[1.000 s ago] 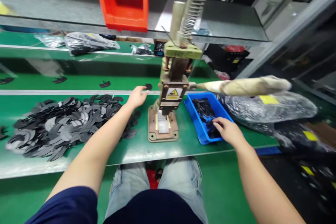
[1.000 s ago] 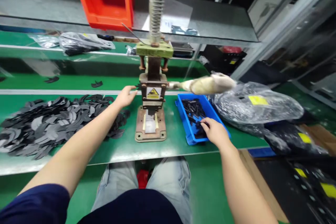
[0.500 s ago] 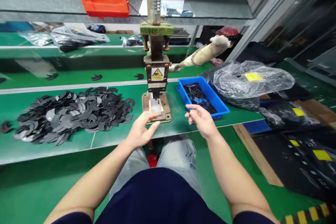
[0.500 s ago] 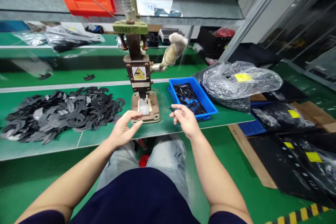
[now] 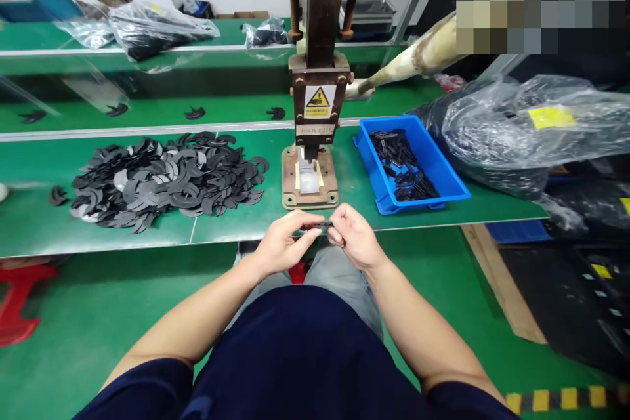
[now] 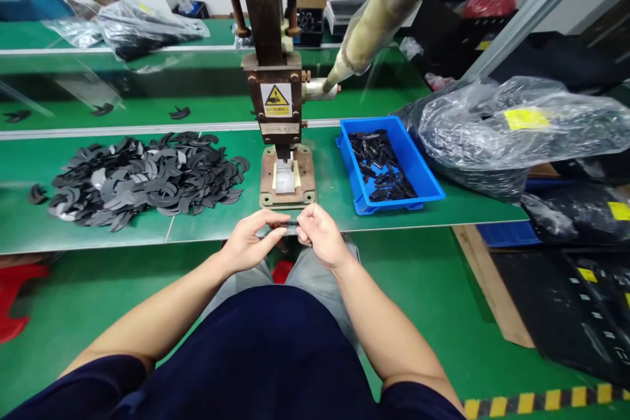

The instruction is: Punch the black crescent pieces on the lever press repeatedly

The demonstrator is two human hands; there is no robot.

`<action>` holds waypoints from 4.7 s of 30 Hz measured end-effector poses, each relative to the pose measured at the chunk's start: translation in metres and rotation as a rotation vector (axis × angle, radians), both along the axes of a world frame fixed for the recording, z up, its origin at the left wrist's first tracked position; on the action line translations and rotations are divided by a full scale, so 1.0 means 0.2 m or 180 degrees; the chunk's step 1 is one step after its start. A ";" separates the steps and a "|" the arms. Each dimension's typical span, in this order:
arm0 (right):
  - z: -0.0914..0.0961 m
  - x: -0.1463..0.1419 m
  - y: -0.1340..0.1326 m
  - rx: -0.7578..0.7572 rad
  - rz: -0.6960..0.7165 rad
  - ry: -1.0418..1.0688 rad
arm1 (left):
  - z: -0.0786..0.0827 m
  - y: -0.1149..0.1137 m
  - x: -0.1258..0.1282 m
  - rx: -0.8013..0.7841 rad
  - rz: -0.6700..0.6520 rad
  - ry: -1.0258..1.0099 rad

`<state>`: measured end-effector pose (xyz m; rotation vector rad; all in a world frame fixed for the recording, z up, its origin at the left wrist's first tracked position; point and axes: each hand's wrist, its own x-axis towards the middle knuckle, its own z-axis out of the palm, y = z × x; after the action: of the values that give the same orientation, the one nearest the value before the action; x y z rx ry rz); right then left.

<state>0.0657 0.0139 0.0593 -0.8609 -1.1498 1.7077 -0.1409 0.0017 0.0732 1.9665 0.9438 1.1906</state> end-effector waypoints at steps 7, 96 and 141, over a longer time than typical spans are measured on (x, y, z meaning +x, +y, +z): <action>0.02 0.01 0.04 0.0331 0.0189 -0.0461 | -0.01 0.04 0.00 -0.1492 -0.0411 -0.0673; 0.41 0.07 0.35 0.4337 -0.2265 -0.0747 | 0.18 0.92 -0.56 0.0202 0.0176 0.3245; 0.40 0.07 0.34 0.4250 -0.2245 -0.0821 | 0.06 0.99 -0.06 -0.2811 0.0352 0.0942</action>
<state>0.0805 0.0813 0.1392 -0.4743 -1.5411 0.0784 -0.1532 0.2000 0.0845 1.3758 1.4307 0.3865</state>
